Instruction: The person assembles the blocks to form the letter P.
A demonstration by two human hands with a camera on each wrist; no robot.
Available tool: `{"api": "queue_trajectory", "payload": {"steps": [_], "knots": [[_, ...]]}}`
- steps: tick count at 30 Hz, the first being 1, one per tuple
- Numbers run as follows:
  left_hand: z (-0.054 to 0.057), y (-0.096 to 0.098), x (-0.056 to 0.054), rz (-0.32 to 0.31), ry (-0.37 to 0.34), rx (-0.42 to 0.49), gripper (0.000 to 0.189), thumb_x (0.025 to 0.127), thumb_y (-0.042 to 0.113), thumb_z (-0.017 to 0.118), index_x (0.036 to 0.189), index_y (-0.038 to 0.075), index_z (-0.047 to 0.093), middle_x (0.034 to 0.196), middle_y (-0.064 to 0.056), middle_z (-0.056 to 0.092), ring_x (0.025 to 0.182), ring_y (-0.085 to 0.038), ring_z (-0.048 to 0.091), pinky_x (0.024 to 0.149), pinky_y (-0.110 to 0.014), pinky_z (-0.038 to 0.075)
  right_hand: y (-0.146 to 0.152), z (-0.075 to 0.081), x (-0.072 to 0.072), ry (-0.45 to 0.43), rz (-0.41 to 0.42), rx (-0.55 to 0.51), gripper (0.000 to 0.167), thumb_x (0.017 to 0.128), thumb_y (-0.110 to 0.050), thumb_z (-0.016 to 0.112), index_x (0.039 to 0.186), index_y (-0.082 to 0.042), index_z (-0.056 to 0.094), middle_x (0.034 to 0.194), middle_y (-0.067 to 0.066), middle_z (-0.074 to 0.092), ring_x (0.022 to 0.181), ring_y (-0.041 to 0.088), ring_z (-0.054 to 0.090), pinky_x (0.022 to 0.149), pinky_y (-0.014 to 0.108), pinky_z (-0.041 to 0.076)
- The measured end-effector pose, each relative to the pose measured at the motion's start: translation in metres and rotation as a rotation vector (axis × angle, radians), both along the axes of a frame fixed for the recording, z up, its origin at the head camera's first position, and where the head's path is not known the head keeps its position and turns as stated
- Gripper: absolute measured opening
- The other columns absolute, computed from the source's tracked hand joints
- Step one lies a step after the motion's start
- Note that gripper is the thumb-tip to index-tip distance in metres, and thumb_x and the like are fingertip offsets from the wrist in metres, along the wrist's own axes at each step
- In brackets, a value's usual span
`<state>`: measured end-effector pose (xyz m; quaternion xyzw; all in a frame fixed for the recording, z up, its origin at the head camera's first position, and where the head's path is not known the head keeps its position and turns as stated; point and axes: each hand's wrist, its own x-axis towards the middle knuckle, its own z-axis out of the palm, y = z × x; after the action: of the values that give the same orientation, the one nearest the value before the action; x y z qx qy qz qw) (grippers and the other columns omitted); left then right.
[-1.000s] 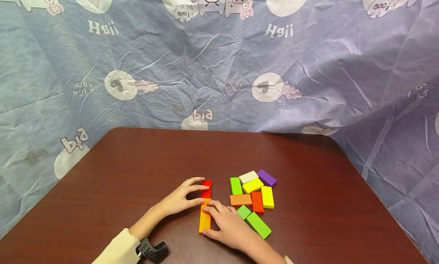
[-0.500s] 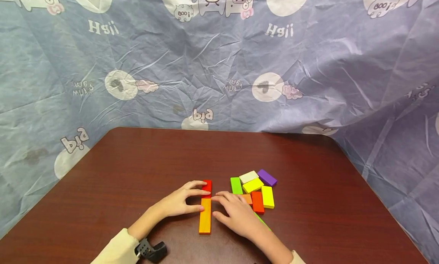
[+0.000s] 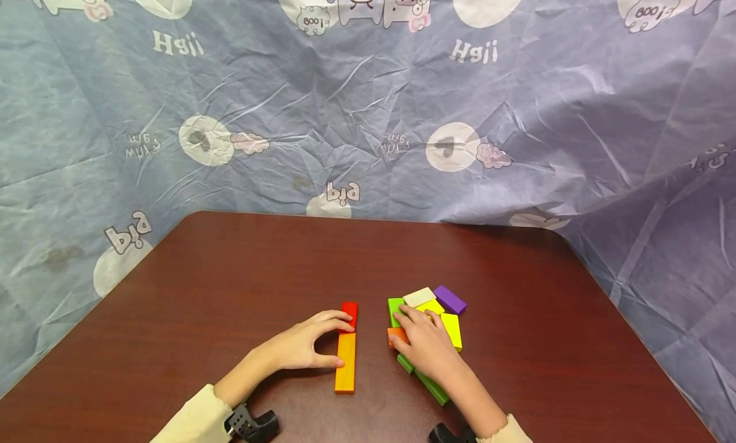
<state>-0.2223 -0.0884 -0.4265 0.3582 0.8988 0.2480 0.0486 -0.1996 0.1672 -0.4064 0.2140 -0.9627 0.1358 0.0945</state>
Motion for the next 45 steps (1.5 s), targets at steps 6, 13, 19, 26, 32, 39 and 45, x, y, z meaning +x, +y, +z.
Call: {"api": "queue_trajectory", "payload": {"steps": [6, 13, 19, 26, 32, 39, 45], "knots": [[-0.001, 0.001, 0.0, -0.021, 0.03, -0.007, 0.052, 0.08, 0.056, 0.058, 0.126, 0.031, 0.052, 0.137, 0.013, 0.04, 0.127, -0.01, 0.039, 0.103, -0.036, 0.039, 0.001, -0.001, 0.001, -0.004, 0.003, 0.021, 0.045, 0.085, -0.029, 0.061, 0.122, -0.003, 0.057, 0.129, 0.012, 0.054, 0.119, 0.027, 0.051, 0.101, 0.052, 0.032], [-0.001, -0.001, -0.001, -0.008, 0.005, 0.0, 0.054, 0.08, 0.057, 0.057, 0.127, 0.032, 0.051, 0.138, 0.015, 0.038, 0.129, -0.01, 0.037, 0.104, -0.037, 0.038, -0.006, 0.001, 0.003, -0.045, 0.027, 0.042, 0.048, 0.086, -0.027, 0.061, 0.127, -0.004, 0.053, 0.132, 0.012, 0.051, 0.119, 0.028, 0.049, 0.102, 0.054, 0.031], [-0.001, -0.001, -0.001, -0.008, 0.017, -0.001, 0.054, 0.08, 0.057, 0.058, 0.127, 0.031, 0.052, 0.138, 0.015, 0.039, 0.128, -0.01, 0.038, 0.103, -0.038, 0.039, -0.019, 0.009, 0.002, -0.111, 0.037, 0.047, 0.043, 0.087, -0.021, 0.057, 0.125, -0.002, 0.053, 0.129, 0.013, 0.052, 0.12, 0.028, 0.049, 0.102, 0.052, 0.03], [-0.002, 0.0, 0.0, -0.024, 0.03, 0.01, 0.053, 0.08, 0.054, 0.059, 0.126, 0.029, 0.053, 0.137, 0.013, 0.041, 0.128, -0.011, 0.039, 0.103, -0.037, 0.039, -0.033, 0.017, -0.006, -0.204, 0.038, 0.049, 0.041, 0.087, -0.015, 0.053, 0.126, -0.001, 0.052, 0.129, 0.015, 0.05, 0.12, 0.03, 0.048, 0.102, 0.053, 0.031], [-0.001, 0.0, -0.001, -0.01, 0.013, 0.01, 0.053, 0.08, 0.055, 0.058, 0.126, 0.031, 0.053, 0.137, 0.014, 0.04, 0.128, -0.01, 0.038, 0.103, -0.037, 0.038, -0.041, 0.022, -0.022, -0.25, 0.019, 0.061, 0.041, 0.088, -0.013, 0.05, 0.127, -0.001, 0.052, 0.13, 0.016, 0.049, 0.118, 0.031, 0.05, 0.102, 0.055, 0.029], [0.0, 0.0, -0.002, -0.013, 0.019, 0.006, 0.053, 0.08, 0.054, 0.059, 0.126, 0.03, 0.053, 0.137, 0.014, 0.04, 0.128, -0.01, 0.038, 0.103, -0.037, 0.038, -0.046, 0.021, -0.036, -0.282, -0.015, 0.077, 0.043, 0.088, -0.014, 0.049, 0.13, -0.002, 0.049, 0.134, 0.016, 0.045, 0.12, 0.031, 0.048, 0.104, 0.056, 0.028], [0.0, 0.0, -0.001, -0.011, 0.01, 0.0, 0.053, 0.081, 0.055, 0.058, 0.127, 0.03, 0.052, 0.138, 0.014, 0.04, 0.129, -0.011, 0.038, 0.103, -0.038, 0.038, -0.049, 0.02, -0.046, -0.278, -0.015, 0.101, 0.042, 0.09, -0.014, 0.049, 0.131, -0.002, 0.048, 0.135, 0.016, 0.044, 0.12, 0.032, 0.049, 0.103, 0.055, 0.029]]}}
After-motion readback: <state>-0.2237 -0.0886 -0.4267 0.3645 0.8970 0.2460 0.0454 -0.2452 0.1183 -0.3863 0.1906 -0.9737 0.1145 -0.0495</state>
